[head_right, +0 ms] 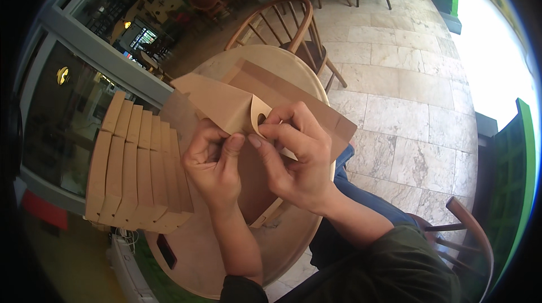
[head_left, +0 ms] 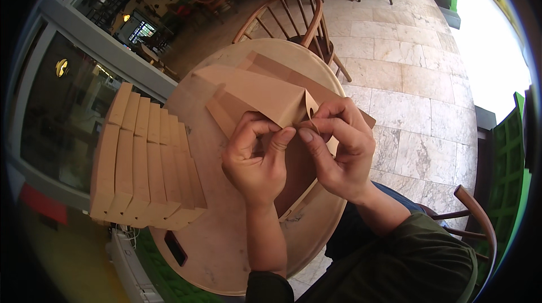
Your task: The person assembles flat-packed cardboard boxes by folding the flaps and interlocking the tabs to form rectangular boxes. The person repeatedly picks up a flat piece, folds it into shape, and stacks the finished box on a growing pile on the table.
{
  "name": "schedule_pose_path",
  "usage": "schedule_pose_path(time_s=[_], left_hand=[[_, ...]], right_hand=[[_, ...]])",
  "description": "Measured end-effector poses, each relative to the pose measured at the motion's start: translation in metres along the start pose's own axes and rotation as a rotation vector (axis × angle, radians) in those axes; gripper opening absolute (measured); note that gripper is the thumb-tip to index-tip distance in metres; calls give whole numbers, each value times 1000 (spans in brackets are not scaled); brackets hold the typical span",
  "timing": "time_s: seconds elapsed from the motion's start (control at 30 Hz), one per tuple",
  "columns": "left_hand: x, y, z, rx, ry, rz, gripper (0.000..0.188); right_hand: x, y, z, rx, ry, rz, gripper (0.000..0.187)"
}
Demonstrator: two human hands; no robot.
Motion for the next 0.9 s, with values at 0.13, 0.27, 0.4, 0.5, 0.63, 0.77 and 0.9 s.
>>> schedule_pose_path(time_s=[0.13,0.27,0.4,0.5,0.63,0.77,0.9], left_hand=[[0,-5,-2,11,-40,56,22],[-2,-8,-3,19,-93,65,23],[-4,-10,-1,27,-26,10,23],[-4,-11,1,14,-19,32,22],[-2,-5,2,-87,9,206,19],[-6,3,4,-193,14,122,14],[-6,13,5,-284,-2,192,13]], right_hand=[[2,-1,0,19,-16,-39,12],[3,0,3,5,-22,-24,12],[3,-1,8,46,-40,-57,14],[5,-4,10,48,-12,-82,13],[5,-9,17,71,-57,-147,12],[7,-13,25,47,-127,-207,10],[9,-18,30,34,-196,-218,10]])
Point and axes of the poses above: each hand's wrist, its own z-axis towards the middle knuckle, its own x-axis out of the back of the hand, y = z × x, the point moved 4 cm from there along z, towards the middle knuckle, and after that the axes turned 15 degrees about z, right-handed, at the moved point
